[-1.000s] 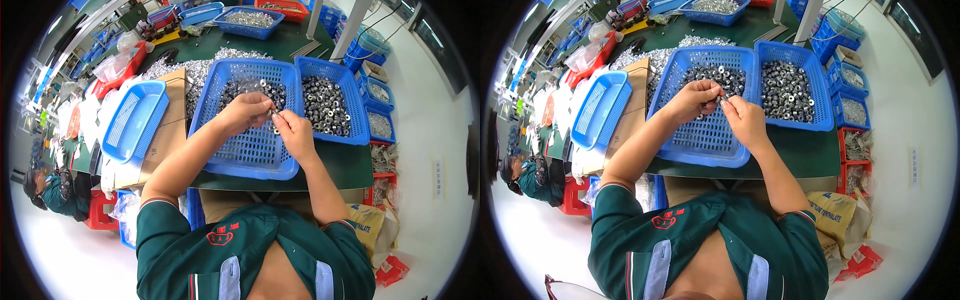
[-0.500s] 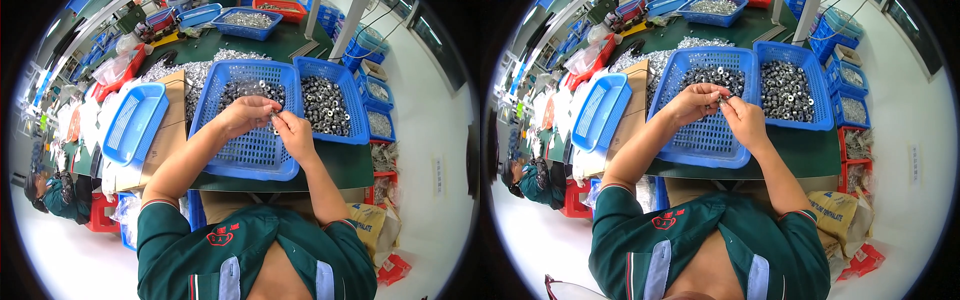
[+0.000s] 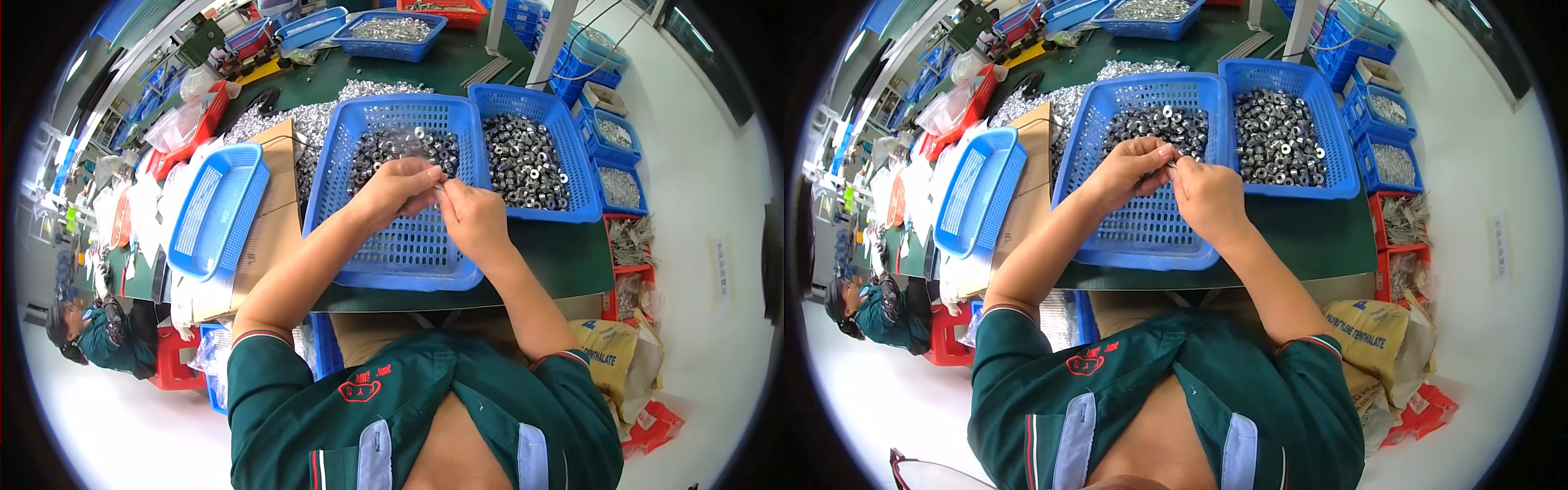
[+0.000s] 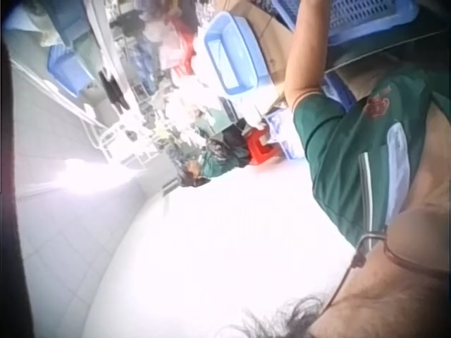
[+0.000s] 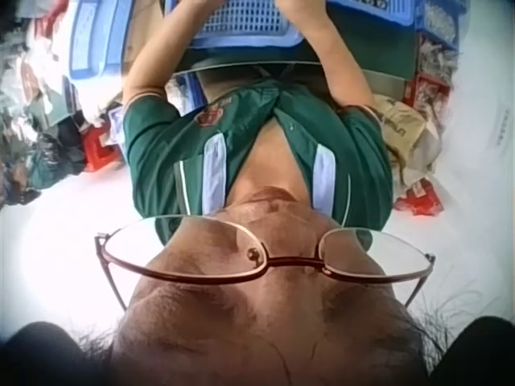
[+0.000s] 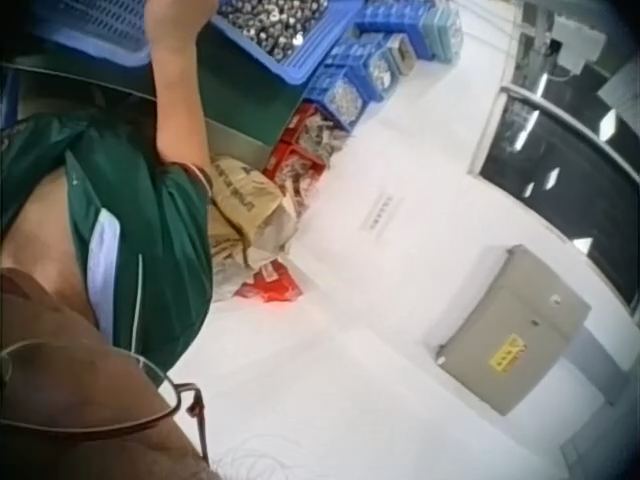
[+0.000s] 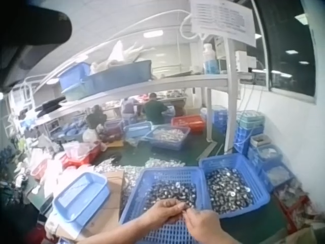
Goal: Sorting and inspecting small metal hardware components into different blue bins at a workshop table.
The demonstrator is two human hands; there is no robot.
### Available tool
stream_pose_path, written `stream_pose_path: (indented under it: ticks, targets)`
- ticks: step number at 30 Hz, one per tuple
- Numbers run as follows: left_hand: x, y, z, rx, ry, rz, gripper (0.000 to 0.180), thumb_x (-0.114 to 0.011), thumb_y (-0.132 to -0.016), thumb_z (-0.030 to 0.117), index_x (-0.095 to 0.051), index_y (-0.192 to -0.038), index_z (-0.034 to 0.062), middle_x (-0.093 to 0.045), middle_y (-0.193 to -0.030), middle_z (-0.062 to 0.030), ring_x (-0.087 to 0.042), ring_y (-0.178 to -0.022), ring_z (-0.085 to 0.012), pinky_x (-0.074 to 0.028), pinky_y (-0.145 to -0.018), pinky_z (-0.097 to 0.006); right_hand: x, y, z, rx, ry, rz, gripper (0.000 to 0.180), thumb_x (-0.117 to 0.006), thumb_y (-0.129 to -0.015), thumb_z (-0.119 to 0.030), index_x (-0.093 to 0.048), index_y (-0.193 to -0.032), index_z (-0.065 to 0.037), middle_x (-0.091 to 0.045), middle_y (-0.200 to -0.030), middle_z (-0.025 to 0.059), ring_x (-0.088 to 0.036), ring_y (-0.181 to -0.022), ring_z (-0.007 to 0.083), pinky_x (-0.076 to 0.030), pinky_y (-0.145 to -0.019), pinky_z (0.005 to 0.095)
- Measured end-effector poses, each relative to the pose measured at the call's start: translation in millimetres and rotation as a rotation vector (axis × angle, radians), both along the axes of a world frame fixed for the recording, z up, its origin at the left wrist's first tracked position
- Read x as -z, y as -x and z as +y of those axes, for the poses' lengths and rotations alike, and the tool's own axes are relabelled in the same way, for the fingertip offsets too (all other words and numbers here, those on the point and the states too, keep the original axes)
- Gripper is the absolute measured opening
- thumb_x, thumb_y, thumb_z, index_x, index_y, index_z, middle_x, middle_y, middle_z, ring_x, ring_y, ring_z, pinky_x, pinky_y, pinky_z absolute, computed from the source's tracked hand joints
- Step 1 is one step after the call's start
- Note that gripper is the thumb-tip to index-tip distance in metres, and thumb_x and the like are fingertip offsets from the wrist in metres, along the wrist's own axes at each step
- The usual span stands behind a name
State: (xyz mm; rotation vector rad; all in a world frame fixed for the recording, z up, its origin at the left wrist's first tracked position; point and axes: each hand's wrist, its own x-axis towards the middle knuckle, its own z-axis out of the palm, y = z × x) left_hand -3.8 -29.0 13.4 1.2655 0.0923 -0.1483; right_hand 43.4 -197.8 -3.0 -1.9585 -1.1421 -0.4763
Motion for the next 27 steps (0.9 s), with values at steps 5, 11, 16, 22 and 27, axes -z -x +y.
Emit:
stream_pose_path:
  ticks: [5,11,16,22,27]
  targets:
    - [-2,3,0,-0.011,-0.112,-0.095,0.024,-0.056,-0.096,0.022,-0.058,-0.101,-0.0019,-0.054,-0.070,-0.0033,-0.042,-0.053,-0.0060,-0.031,-0.047,-0.020,-3,2,1,0.017,-0.008,0.030,0.021,-0.059,-0.089,-0.016,-0.052,-0.073,-0.005,-0.059,-0.061,0.0133,-0.058,-0.055,0.0344,-0.043,-0.048,0.0442]
    - [-13,6,0,0.042,-0.177,-0.240,0.020,-0.053,-0.098,0.019,-0.057,-0.105,0.0002,-0.055,-0.076,-0.0014,-0.044,-0.063,-0.0055,-0.035,-0.055,-0.020,-13,-8,-4,-0.280,-0.148,0.847,0.026,-0.056,-0.094,-0.022,-0.055,-0.076,-0.003,-0.050,-0.051,0.0055,-0.048,-0.041,0.0201,-0.038,-0.041,0.0325]
    - [-23,9,0,0.081,-0.240,-0.352,0.019,-0.049,-0.099,0.015,-0.055,-0.109,0.0006,-0.055,-0.078,-0.0015,-0.043,-0.063,-0.0058,-0.034,-0.056,-0.020,-32,-16,-13,-0.706,-0.326,1.635,0.029,-0.054,-0.096,-0.022,-0.055,-0.076,-0.002,-0.038,-0.050,-0.0037,-0.034,-0.041,0.0053,-0.031,-0.040,0.0217]
    - [-27,4,-11,0.033,-0.172,-0.266,0.018,-0.051,-0.099,0.018,-0.056,-0.106,0.0026,-0.055,-0.078,0.0010,-0.044,-0.063,-0.0044,-0.034,-0.055,-0.018,-23,2,-10,-0.086,-0.182,0.302,0.029,-0.057,-0.092,-0.021,-0.050,-0.068,-0.005,-0.052,-0.056,0.0130,-0.055,-0.049,0.0304,-0.041,-0.046,0.0411]
    - [-33,-7,-28,0.033,-0.123,-0.165,0.020,-0.052,-0.099,0.022,-0.057,-0.099,0.0027,-0.056,-0.075,0.0004,-0.044,-0.058,-0.0044,-0.031,-0.049,-0.018,-23,-5,-24,0.083,-0.137,-0.242,0.021,-0.060,-0.084,-0.012,-0.047,-0.068,-0.008,-0.054,-0.055,0.0084,-0.055,-0.049,0.0273,-0.041,-0.046,0.0395]
